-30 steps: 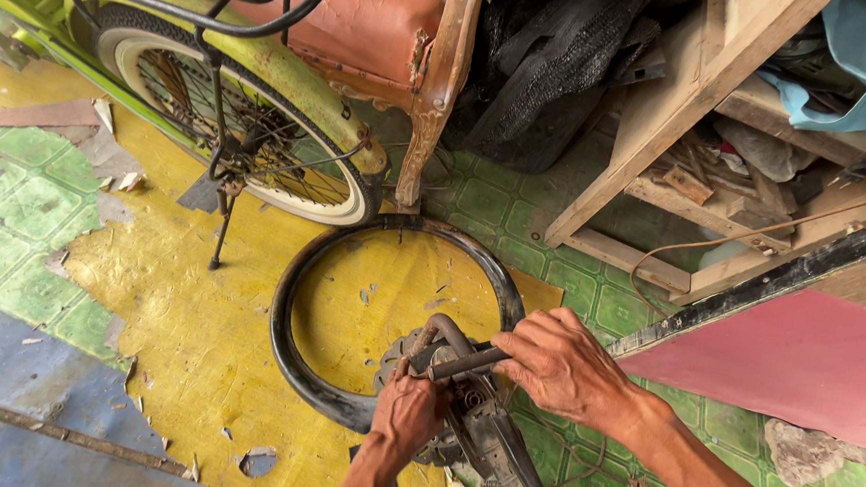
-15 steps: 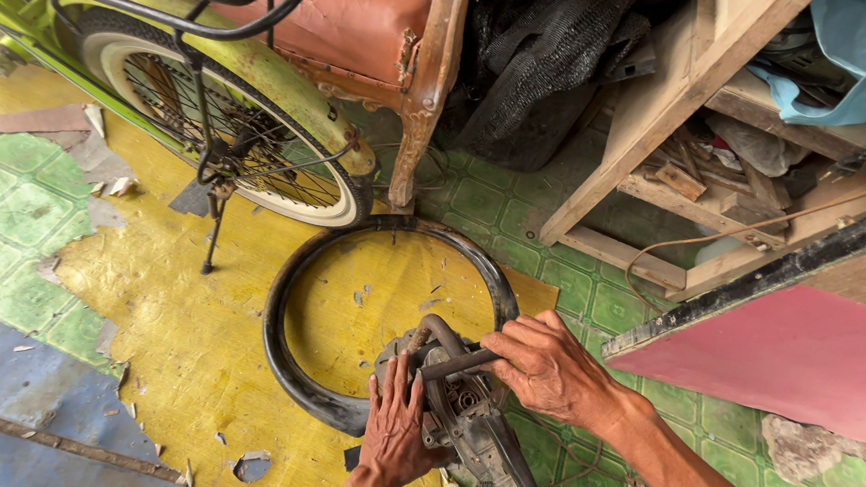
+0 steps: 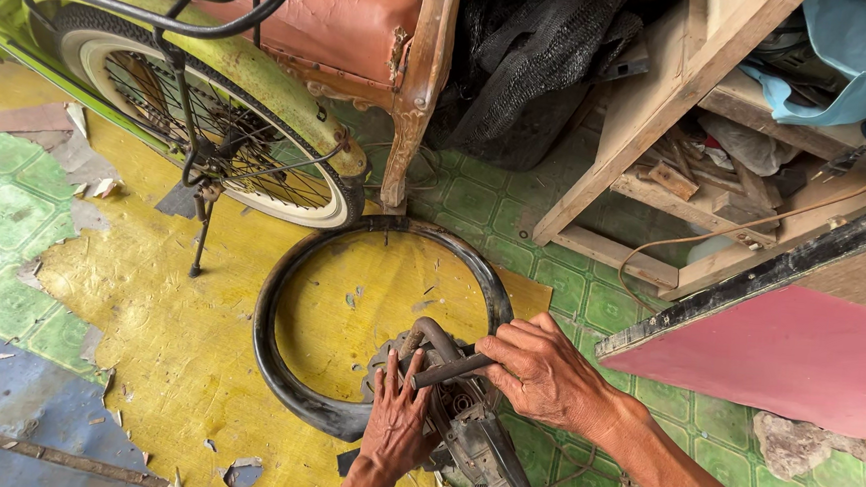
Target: The person uses a wrench to tighten a bolt on a mechanical part resting on a bicycle rim. They repeatedly adjust the wrench and reposition their hands to apply torque. The part remains on the rim throughout the clip.
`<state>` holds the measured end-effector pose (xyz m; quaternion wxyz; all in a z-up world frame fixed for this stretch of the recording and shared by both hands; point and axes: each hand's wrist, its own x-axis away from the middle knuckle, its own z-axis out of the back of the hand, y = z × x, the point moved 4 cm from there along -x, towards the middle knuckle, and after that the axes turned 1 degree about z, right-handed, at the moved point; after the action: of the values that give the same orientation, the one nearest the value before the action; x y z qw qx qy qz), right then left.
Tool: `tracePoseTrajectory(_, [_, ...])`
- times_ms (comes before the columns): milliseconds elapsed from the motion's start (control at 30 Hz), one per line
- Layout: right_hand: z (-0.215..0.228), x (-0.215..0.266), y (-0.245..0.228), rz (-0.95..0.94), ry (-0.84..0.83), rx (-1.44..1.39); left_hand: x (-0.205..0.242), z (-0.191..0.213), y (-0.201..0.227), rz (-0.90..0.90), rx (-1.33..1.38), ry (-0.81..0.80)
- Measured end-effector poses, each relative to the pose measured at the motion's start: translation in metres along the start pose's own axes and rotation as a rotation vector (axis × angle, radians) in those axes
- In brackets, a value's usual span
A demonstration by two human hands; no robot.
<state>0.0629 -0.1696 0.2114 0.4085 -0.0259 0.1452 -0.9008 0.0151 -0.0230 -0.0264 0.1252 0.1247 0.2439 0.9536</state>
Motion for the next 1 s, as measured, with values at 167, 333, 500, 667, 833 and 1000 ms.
tracePoseTrajectory(167, [0.000, -0.001, 0.001, 0.011, 0.013, -0.004, 0.002, 0.008, 0.000, -0.126, 0.088, 0.129])
tracePoseTrajectory(333, [-0.001, -0.003, 0.001, 0.006, 0.022, -0.019, 0.003, 0.007, -0.001, -0.153, 0.066, 0.122])
tracePoseTrajectory(500, [0.001, -0.006, 0.000, -0.022, -0.047, -0.034, -0.002, 0.003, -0.001, -0.142, 0.029, 0.088])
tracePoseTrajectory(667, [0.003, -0.010, 0.000, -0.064, -0.188, 0.002, -0.005, 0.002, -0.003, -0.137, -0.019, 0.031])
tracePoseTrajectory(833, [0.011, -0.016, -0.005, 0.091, -0.207, 0.132, -0.003, 0.013, -0.001, -0.273, -0.051, 0.120])
tracePoseTrajectory(1000, [0.016, -0.012, -0.016, 0.193, -0.045, 0.247, -0.001, 0.016, -0.003, -0.257, 0.019, 0.178])
